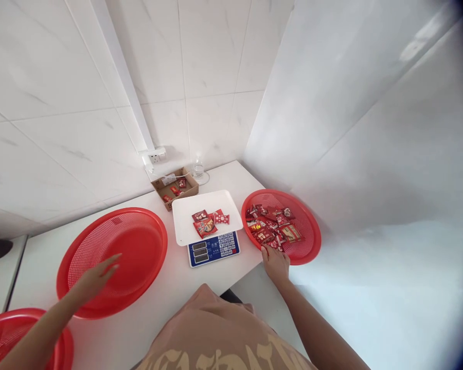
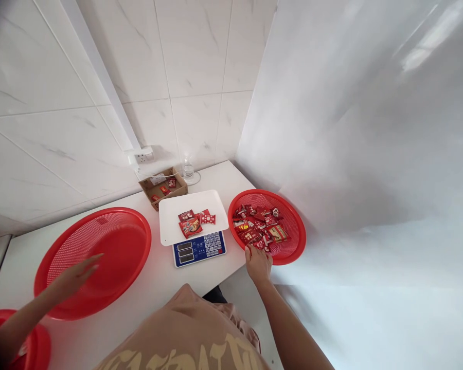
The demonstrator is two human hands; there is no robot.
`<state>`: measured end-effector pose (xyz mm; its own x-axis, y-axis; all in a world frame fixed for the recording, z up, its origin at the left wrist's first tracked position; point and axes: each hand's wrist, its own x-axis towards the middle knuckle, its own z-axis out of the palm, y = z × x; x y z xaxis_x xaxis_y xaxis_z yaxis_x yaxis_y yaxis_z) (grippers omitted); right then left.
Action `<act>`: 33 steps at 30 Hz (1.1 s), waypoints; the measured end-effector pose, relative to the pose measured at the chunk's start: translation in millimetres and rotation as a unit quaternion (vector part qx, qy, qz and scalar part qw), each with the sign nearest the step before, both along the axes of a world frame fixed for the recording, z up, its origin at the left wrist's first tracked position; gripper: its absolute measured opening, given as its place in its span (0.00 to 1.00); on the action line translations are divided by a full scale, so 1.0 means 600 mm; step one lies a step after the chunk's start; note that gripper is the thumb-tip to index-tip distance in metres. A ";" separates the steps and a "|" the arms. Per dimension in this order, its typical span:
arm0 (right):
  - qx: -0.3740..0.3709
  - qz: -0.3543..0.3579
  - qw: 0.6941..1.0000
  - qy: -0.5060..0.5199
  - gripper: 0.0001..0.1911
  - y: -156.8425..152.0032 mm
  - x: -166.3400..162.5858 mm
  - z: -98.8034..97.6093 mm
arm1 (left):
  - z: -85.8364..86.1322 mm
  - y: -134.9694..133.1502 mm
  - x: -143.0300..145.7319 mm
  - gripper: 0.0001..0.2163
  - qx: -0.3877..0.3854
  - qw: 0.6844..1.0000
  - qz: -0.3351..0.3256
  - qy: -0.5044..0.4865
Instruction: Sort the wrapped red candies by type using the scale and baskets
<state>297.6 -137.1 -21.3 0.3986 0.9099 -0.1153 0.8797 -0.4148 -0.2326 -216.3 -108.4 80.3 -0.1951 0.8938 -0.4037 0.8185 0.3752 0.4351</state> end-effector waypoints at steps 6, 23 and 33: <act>0.022 -0.020 0.999 0.029 0.21 0.011 0.000 0.007 | -0.072 -0.032 0.140 0.31 -0.056 0.985 -0.120 -0.115; -0.004 0.199 0.973 0.119 0.13 0.184 -0.203 0.053 | -0.086 -0.101 0.202 0.26 -0.061 0.982 -0.145 -0.103; 0.098 0.182 0.905 0.372 0.08 0.144 -0.221 0.115 | -0.028 -0.060 0.258 0.24 0.022 0.933 0.086 -0.347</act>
<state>164.8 -51.0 47.5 -0.0529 0.9974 -0.0498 0.5198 -0.0151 -0.8542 -61.6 -144.1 63.5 -0.0425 0.8923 -0.4495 0.2620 0.4441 0.8568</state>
